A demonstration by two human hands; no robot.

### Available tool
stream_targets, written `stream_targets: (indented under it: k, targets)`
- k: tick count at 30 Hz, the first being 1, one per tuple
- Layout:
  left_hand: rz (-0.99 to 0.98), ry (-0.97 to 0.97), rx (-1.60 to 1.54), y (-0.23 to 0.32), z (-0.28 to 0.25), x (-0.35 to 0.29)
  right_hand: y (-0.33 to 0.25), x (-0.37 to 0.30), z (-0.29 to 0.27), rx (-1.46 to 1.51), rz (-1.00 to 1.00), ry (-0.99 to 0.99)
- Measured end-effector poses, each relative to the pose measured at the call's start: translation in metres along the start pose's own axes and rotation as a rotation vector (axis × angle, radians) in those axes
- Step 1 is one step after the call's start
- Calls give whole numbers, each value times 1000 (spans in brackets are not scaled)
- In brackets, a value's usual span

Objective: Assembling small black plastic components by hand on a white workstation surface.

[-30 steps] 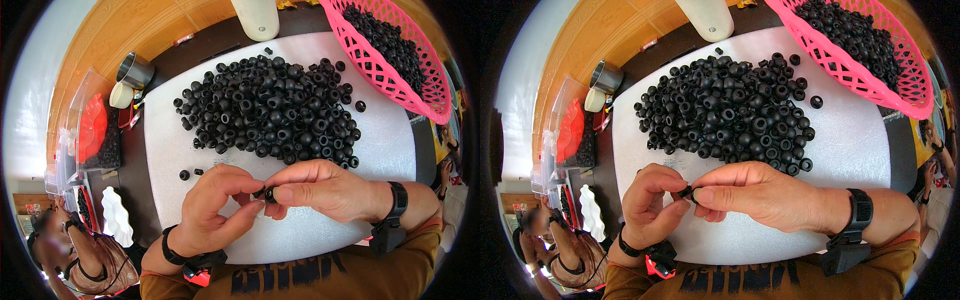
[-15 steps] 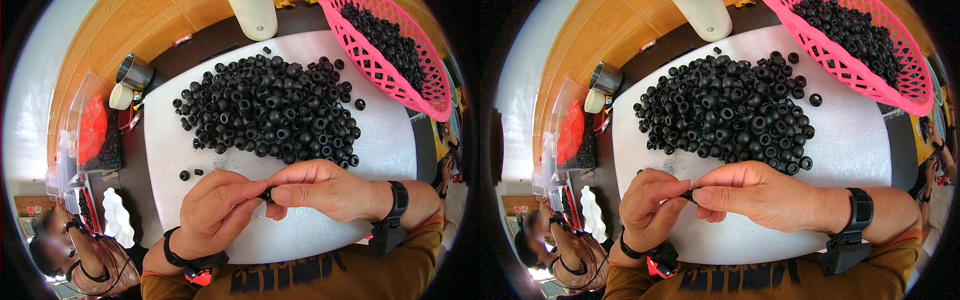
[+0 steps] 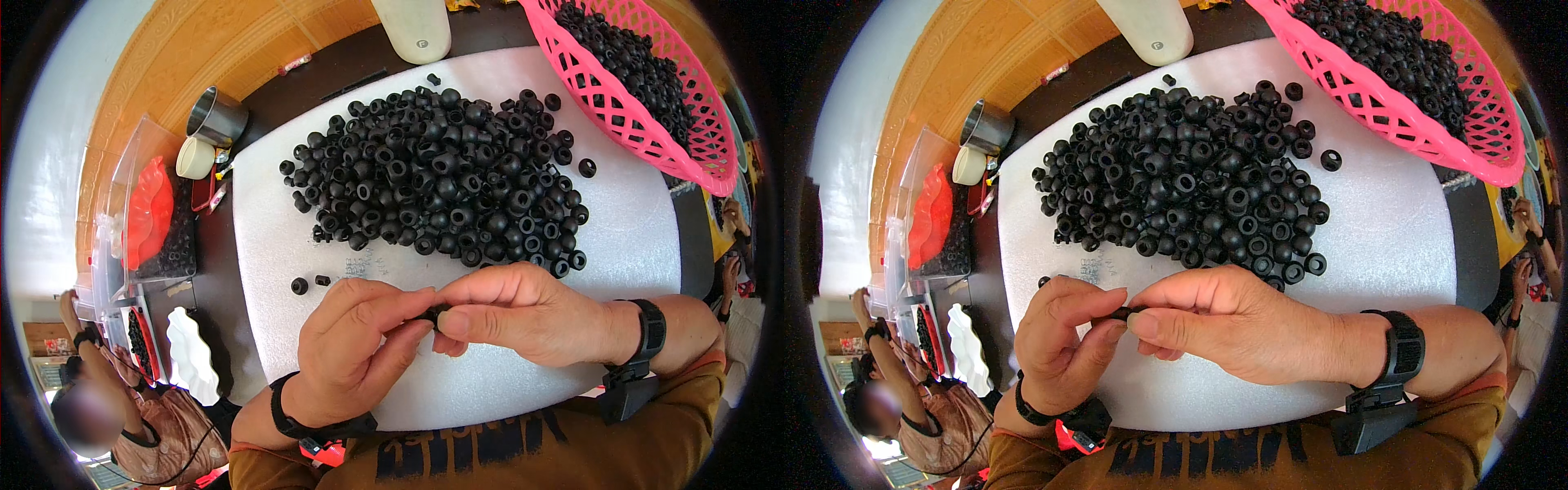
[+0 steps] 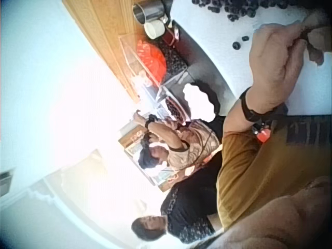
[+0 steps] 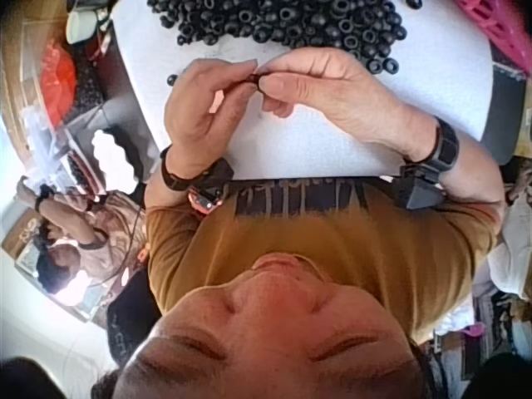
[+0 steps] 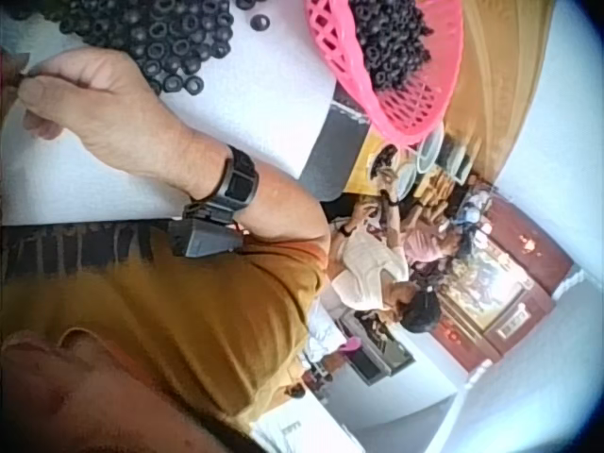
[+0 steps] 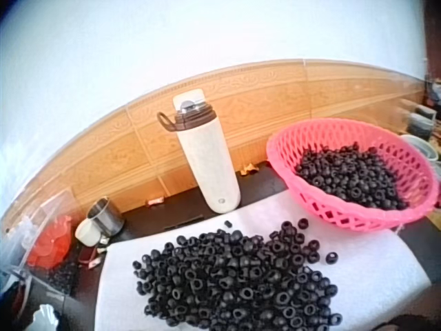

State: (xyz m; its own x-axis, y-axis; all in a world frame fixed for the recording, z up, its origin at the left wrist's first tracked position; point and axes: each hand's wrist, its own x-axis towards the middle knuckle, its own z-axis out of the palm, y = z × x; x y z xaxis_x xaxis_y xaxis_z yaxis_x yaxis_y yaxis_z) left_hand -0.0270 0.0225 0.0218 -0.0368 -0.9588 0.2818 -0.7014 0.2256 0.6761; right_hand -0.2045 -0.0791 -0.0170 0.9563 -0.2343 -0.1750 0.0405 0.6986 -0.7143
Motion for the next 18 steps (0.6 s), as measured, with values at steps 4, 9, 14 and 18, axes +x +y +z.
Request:
stream_targets:
  k: [4, 9, 14, 18]
  targets:
    - [-82, -1, -60, 2, 1, -1, 0, -1, 0, -12, -7, -7]
    - [-57, 15, -107, 1, 0, 0, 0, 0, 0, -4, -6, -11]
    - [-39, -23, -57, 2, -4, -1, 1, 0, -1, 26, -7, -3]
    - [0, -10, -19, 2, -4, -1, -1, 0, 2, 13, -8, 26]
